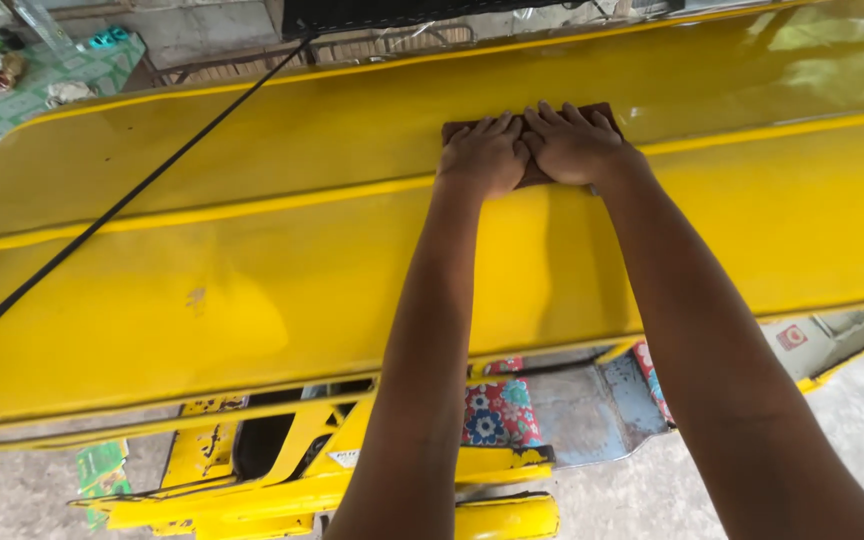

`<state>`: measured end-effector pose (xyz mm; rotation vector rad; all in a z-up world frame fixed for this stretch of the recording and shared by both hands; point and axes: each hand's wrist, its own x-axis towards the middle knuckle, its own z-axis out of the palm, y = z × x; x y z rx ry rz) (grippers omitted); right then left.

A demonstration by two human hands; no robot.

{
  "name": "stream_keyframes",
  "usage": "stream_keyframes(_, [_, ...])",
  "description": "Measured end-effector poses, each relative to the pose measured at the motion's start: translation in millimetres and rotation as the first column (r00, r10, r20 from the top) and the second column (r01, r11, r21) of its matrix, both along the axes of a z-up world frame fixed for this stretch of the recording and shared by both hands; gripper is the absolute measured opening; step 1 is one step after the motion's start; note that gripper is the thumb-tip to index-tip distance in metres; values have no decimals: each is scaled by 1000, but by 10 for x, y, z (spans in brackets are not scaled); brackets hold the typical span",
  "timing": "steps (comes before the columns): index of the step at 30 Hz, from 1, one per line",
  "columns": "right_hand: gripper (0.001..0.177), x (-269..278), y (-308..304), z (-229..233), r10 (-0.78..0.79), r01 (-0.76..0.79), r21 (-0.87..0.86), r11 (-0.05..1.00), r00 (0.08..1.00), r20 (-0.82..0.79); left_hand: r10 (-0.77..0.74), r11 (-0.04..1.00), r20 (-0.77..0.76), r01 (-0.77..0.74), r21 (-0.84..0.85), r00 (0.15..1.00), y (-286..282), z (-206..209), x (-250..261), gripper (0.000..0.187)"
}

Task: Sanding the yellow roof of a tricycle using a piece of sandpaper.

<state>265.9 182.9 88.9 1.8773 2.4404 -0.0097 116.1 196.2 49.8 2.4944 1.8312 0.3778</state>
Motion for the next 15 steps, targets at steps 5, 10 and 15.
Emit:
stream_keyframes(5, [69, -39, -602, -12, -65, 70, 49, 996, 992, -106, 29, 997, -17, -28, 69, 999, -617, -20, 9, 58])
stream_keyframes(10, [68, 67, -1116, -312, -47, 78, 151, 986, 979, -199, -23, 983, 7, 21, 182, 1000, -1142, -224, 81, 61])
stream_keyframes(15, [66, 318, -1699, -628, 26, 50, 337, 940, 976, -217, -60, 913, 48, 36, 406, 997, -1708, -567, 281, 59])
